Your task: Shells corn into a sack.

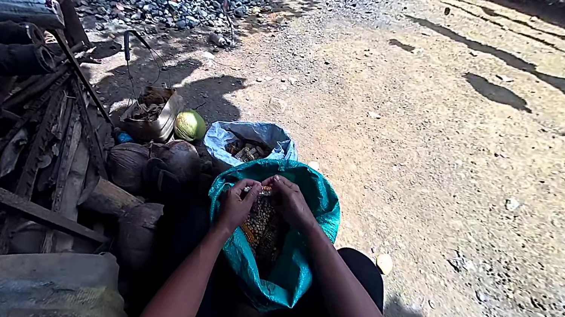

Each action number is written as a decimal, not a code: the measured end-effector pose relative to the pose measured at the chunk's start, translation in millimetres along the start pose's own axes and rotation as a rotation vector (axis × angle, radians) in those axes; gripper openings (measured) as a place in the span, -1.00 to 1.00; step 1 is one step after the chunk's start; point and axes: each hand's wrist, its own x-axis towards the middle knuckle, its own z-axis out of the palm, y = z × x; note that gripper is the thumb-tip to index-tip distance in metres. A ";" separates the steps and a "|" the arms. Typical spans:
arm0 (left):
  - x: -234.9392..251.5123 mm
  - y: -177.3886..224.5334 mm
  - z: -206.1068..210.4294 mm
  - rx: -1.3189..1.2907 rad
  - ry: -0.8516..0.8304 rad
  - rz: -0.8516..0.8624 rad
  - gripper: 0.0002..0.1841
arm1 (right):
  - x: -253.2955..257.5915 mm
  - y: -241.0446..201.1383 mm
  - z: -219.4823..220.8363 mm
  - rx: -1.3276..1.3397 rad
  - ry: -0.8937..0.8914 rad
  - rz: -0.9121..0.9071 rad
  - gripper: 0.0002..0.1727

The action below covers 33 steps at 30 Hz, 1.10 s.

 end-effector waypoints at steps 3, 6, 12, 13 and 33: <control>0.5 -1.7 0.5 0.003 0.002 0.004 -0.78 | 0.9 0.6 -0.7 -0.019 0.003 0.015 -0.71; 0.6 -4.5 1.4 0.026 0.002 0.028 -0.77 | 2.0 2.6 -1.1 -0.038 0.011 0.015 -0.79; -0.1 -7.6 2.9 0.050 -0.017 0.045 -0.76 | 0.6 3.1 2.9 -0.077 0.057 0.015 -0.78; -0.3 -7.2 3.1 0.051 -0.020 0.042 -0.75 | 0.5 2.7 3.4 -0.090 0.062 0.015 -0.78; -0.6 -1.4 4.0 -0.007 -0.022 -0.031 -0.76 | 1.8 3.9 2.4 -0.208 0.044 -0.004 -0.78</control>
